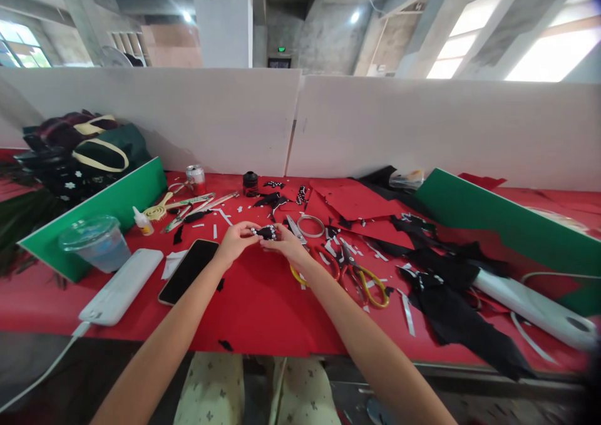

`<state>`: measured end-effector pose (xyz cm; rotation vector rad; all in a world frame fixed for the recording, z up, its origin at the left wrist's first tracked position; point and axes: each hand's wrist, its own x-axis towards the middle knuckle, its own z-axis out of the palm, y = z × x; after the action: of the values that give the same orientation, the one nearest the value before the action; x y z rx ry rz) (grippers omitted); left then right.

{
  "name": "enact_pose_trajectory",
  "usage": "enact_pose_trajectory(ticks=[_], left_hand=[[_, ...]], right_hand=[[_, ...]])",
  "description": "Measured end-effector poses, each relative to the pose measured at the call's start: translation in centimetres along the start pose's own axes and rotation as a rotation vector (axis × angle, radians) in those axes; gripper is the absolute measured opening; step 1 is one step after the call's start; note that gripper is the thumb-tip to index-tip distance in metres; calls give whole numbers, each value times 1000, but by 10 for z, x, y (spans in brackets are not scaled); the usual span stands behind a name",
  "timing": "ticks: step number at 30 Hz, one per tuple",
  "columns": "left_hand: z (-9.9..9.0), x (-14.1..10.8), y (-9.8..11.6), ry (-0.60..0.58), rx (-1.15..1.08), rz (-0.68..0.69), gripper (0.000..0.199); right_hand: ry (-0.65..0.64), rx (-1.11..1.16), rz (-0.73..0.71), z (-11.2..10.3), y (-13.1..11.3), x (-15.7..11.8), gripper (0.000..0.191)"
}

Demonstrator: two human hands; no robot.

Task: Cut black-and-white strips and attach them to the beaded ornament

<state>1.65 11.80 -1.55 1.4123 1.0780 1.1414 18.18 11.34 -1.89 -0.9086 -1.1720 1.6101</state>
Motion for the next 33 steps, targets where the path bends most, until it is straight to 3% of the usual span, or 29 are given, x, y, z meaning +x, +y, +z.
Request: enact_pose_trajectory(ticks=[6,11,15,24,33], left_hand=[[-1,0,3,-39,-164,-109,33],[-3,-2,4,-213,-169,-108,56],[-3,-4,5,-287,-200,-151,57],[-9,0,-2,-176,-288,-293,51],[-6,-1,4,-116,-326,-192,52]], right_hand=[[-28,-86,-21,-4,-7,2,57],[-145,-119,-13,-9,-9,0,61],[-138,-208,-32,-13,-6,2,54],[-145,-331,-107,-10,0,4,48],[-170,-375,-137,-6,-1,1,45]])
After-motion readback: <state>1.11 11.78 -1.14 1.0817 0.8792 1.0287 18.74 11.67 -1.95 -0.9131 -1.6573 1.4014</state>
